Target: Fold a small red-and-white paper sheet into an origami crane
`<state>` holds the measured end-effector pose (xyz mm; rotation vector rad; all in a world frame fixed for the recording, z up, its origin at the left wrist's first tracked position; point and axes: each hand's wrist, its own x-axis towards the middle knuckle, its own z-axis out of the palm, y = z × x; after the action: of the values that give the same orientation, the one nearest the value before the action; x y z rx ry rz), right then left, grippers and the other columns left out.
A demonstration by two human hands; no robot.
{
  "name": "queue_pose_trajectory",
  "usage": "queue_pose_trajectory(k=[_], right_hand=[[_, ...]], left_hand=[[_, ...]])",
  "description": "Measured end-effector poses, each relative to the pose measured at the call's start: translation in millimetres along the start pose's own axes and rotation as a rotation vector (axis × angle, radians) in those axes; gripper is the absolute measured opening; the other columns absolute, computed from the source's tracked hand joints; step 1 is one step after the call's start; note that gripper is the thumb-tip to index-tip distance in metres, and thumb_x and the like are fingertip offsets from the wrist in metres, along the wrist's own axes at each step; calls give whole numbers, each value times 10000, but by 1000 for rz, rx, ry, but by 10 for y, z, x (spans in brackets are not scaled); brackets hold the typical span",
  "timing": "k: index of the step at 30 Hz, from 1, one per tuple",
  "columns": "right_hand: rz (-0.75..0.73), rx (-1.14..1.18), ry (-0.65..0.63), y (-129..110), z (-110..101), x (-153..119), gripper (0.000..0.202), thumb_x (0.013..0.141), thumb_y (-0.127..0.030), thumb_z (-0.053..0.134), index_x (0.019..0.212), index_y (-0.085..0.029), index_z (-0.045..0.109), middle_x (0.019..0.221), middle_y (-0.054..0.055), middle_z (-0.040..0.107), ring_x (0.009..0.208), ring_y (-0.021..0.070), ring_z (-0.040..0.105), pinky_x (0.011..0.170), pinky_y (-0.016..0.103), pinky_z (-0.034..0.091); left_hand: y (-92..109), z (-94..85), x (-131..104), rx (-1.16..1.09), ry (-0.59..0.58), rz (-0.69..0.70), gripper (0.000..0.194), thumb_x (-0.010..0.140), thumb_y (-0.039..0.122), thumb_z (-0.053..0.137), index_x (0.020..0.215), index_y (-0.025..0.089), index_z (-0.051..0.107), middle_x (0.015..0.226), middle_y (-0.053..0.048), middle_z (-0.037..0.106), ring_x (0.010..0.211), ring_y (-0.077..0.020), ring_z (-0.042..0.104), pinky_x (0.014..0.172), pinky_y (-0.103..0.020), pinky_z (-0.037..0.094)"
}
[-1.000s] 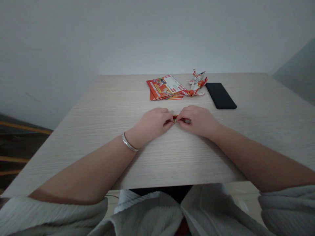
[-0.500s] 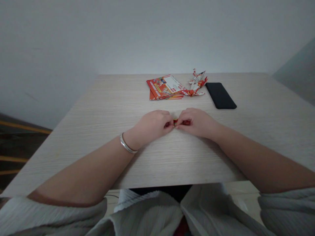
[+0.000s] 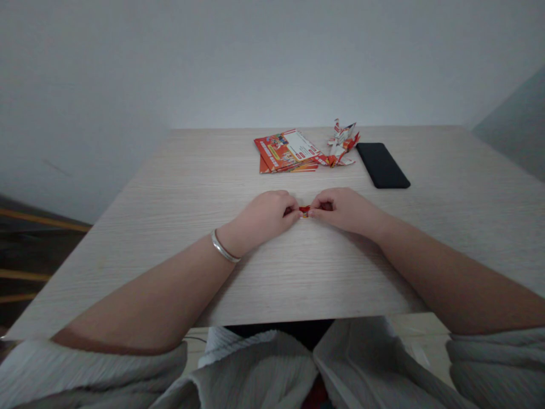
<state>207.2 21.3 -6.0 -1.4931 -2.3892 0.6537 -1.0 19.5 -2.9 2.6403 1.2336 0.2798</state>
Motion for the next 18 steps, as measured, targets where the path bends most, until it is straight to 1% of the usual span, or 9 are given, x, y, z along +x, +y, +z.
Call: queue_pose_trajectory(k=[3,7,14,18], right_hand=[[30,22,13,16,14,-3,209,861,-367,639,762,-205,726,675,5,688,609,131,566,574,273,367],[58,-49,35,16,26,-5,230,843,-392,657,714,-205,695,654,12,668,585,136,550,543,278,351],[59,-65,10,-22,38,16,233,843,-367,647,677,-204,652,661,17,666,591,137,546,553,286,348],[27,-107,10,-21,47,30,233,855,-356,632,681,-203,647,686,26,676,606,144,539,562,293,342]], left_hand=[[34,-10,12,44,-17,-38,251,944,260,521,883,134,730,825,-79,696,749,-191,620,720,-315,480],[68,-4,22,100,-31,-49,252,954,270,526,880,127,720,838,-90,689,786,-206,637,738,-319,492],[109,29,20,158,-49,-86,269,976,291,501,966,112,701,910,-104,696,861,-233,664,787,-345,511],[149,20,16,209,-60,-95,280,985,281,481,977,97,692,920,-114,693,894,-237,672,820,-350,520]])
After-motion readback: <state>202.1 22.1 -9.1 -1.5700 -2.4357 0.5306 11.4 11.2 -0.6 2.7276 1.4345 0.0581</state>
